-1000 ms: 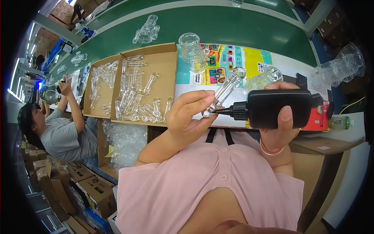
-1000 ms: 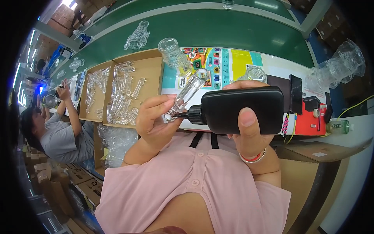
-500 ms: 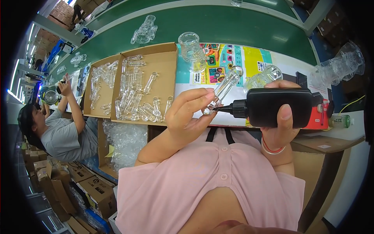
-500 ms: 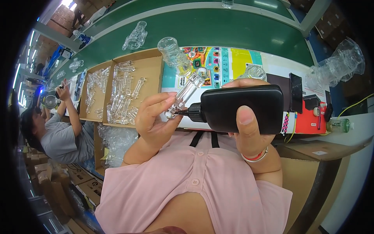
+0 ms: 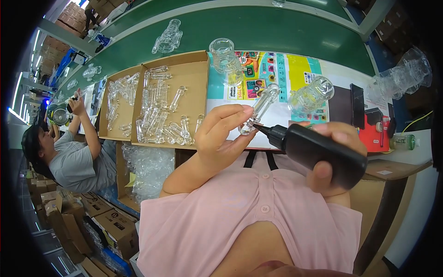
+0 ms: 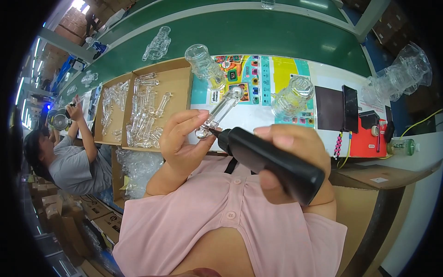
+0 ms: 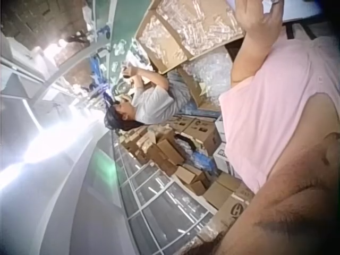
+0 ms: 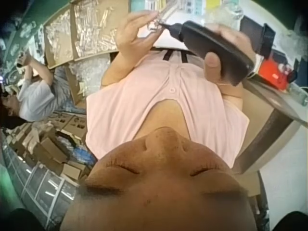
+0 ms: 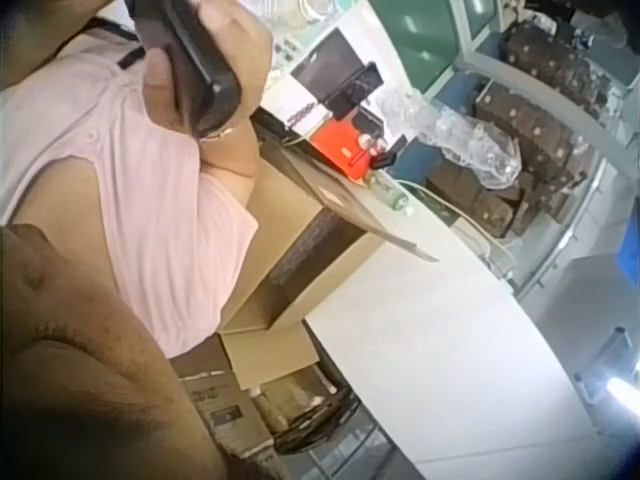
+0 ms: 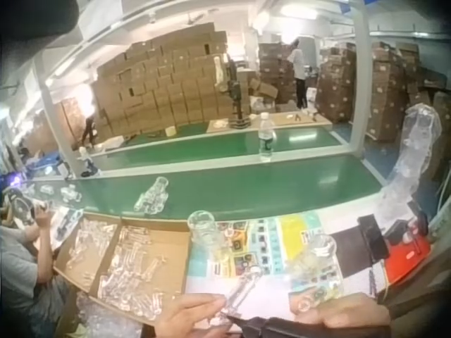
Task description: Assembling glassware components using a precision applicator and packaging them into boxes.
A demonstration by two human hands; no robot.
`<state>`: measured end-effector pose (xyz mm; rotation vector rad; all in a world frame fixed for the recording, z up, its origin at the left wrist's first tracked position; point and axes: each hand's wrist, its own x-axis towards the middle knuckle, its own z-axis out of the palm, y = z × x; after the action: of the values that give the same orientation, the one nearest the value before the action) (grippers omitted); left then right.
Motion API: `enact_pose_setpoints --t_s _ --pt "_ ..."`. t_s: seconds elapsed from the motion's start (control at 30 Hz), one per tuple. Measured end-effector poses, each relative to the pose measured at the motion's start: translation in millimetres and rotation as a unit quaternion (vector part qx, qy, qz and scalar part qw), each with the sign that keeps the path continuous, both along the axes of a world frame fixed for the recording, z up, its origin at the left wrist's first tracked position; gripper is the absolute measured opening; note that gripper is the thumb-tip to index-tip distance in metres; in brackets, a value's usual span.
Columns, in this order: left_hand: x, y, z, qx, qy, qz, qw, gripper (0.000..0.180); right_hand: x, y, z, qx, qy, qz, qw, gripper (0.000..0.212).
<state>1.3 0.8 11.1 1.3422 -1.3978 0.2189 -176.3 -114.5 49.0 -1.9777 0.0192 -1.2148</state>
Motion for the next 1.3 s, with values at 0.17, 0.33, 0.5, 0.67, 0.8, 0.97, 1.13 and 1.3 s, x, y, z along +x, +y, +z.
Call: enact_pose_setpoints --t_s 0.17,0.33,0.5,0.67,0.8,0.97,1.13,1.3 --pt "0 3 1 0.033 0.023 -0.006 0.999 0.045 -5 11 3 -0.080 -0.001 0.008 0.997 0.046" --pt "1 2 1 0.057 0.065 -0.034 0.996 0.043 12 9 -13 -0.210 -0.136 -0.007 0.968 0.047" --pt "0 10 0 0.118 0.171 -0.108 0.972 0.044 13 14 -16 -0.169 -0.171 0.002 0.971 0.043" --pt "-5 12 1 0.101 0.469 -0.289 0.828 0.040 17 17 -20 -0.117 -0.232 0.004 0.966 0.041" --pt "-3 13 0 0.116 0.489 -0.306 0.808 0.040 15 17 -20 -0.133 -0.224 0.005 0.966 0.039" --pt "-3 14 -1 0.118 0.488 -0.297 0.812 0.040 15 14 -20 -0.168 -0.222 0.025 0.960 0.038" --pt "-5 14 0 0.105 0.461 -0.277 0.836 0.039 15 15 -17 -0.172 -0.199 0.036 0.964 0.038" --pt "-4 13 0 0.099 0.450 -0.257 0.850 0.039 17 17 -19 -0.165 -0.211 0.022 0.963 0.038"
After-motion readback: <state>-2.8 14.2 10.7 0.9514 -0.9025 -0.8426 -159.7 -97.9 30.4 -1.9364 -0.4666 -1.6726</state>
